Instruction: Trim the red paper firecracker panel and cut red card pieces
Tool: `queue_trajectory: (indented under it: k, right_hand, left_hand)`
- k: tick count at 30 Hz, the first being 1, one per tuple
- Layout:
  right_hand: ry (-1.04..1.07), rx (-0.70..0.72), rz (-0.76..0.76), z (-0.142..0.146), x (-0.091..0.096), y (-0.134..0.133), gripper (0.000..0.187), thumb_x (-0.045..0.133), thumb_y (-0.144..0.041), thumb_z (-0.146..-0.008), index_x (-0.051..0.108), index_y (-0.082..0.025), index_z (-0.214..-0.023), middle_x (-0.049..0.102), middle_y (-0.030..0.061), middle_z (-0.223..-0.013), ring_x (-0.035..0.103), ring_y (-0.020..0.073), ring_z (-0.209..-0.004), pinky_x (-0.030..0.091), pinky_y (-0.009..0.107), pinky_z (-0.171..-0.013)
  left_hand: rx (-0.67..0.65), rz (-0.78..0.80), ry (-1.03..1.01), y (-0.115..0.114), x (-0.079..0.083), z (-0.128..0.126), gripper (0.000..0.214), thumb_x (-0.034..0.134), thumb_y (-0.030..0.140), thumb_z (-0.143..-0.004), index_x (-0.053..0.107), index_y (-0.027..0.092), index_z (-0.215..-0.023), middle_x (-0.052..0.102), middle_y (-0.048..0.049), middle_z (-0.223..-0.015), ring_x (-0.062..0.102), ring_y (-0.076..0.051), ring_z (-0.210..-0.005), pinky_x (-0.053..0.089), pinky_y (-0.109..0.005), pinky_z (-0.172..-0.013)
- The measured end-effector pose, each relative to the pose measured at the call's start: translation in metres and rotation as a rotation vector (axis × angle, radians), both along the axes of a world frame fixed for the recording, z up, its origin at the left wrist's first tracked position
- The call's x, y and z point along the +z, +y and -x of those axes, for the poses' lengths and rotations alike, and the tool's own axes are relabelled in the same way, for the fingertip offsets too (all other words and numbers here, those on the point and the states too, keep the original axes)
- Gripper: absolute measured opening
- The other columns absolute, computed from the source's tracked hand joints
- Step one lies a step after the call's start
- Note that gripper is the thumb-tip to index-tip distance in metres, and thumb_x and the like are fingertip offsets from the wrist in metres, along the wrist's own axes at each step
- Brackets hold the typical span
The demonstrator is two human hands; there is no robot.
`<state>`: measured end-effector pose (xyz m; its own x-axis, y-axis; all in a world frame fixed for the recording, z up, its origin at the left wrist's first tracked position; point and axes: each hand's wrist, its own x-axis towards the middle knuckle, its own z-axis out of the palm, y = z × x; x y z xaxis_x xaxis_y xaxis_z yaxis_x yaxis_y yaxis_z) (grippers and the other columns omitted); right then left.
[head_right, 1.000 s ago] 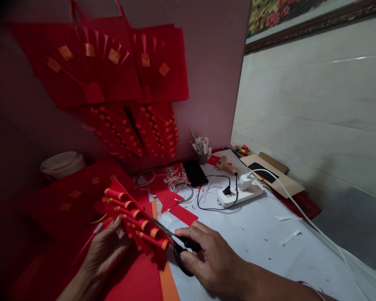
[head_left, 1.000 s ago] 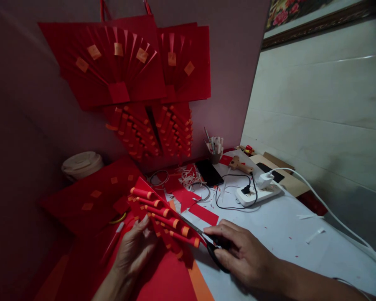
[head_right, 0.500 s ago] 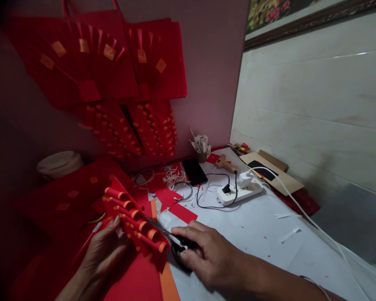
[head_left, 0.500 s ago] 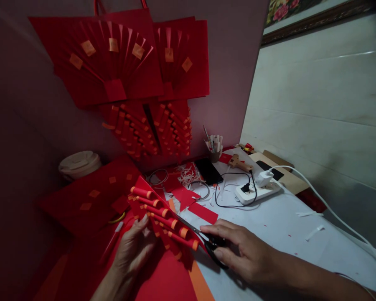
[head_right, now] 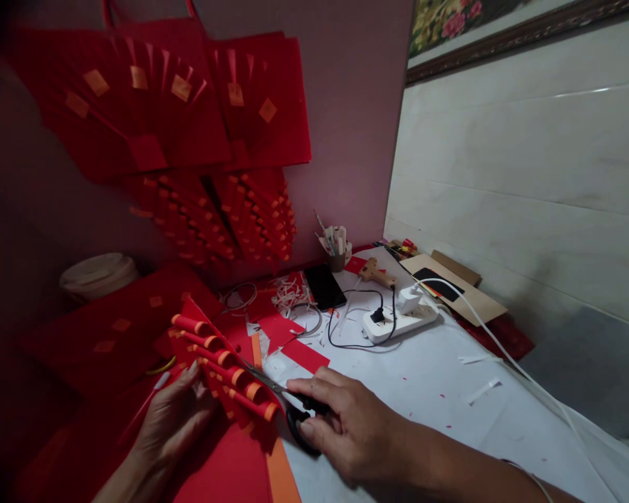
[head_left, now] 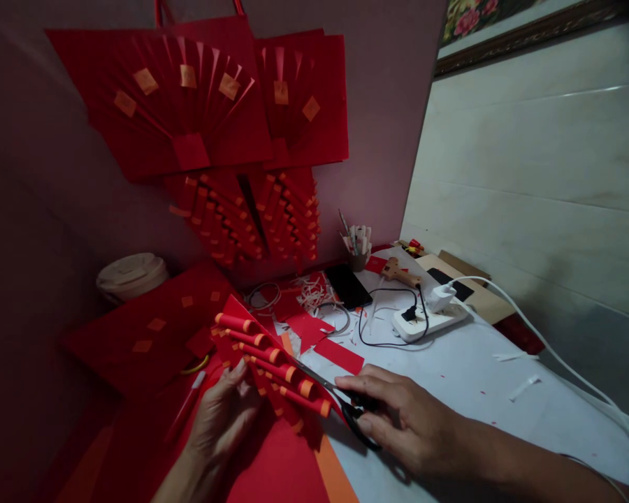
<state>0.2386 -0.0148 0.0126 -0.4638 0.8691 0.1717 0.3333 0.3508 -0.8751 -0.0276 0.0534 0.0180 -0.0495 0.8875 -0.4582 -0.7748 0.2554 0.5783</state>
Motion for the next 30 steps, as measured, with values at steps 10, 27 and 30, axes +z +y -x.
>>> queue_trajectory:
  k: [10, 27, 30]
  right_hand:
    - [-0.003, -0.034, -0.023, -0.0001, -0.0022, -0.0014, 0.048, 0.056, -0.018, -0.086, 0.060, -0.018, -0.134, 0.060, 0.0080, -0.092, 0.055, 0.0185, -0.074, 0.045, 0.033, -0.065]
    - [0.052, -0.046, -0.035, 0.0036, -0.0058, -0.0049, 0.045, 0.055, -0.018, -0.088, 0.059, -0.016, -0.132, 0.060, 0.0087, -0.094, 0.058, 0.0207, -0.082, 0.047, 0.037, -0.072]
    - [0.053, -0.046, -0.034, 0.0042, -0.0061, -0.0053, 0.045, 0.055, -0.017, -0.088, 0.059, -0.018, -0.133, 0.061, 0.0082, -0.095, 0.058, 0.0204, -0.083, 0.047, 0.036, -0.073]
  left_hand:
    - [-0.032, -0.023, -0.016, 0.0002, -0.0008, 0.0007, 0.034, 0.044, -0.007, -0.083, 0.071, 0.012, -0.075, 0.075, -0.0080, -0.068, 0.072, -0.018, -0.060, 0.063, -0.029, -0.060]
    - [-0.026, -0.059, -0.007, -0.0018, -0.0052, 0.0007, 0.031, 0.045, -0.008, -0.082, 0.069, 0.011, -0.079, 0.074, -0.0076, -0.071, 0.072, -0.018, -0.062, 0.064, -0.032, -0.062]
    - [-0.044, -0.064, -0.018, -0.0017, -0.0056, 0.0011, 0.031, 0.045, -0.007, -0.082, 0.069, 0.012, -0.081, 0.075, -0.0082, -0.073, 0.072, -0.019, -0.063, 0.064, -0.033, -0.064]
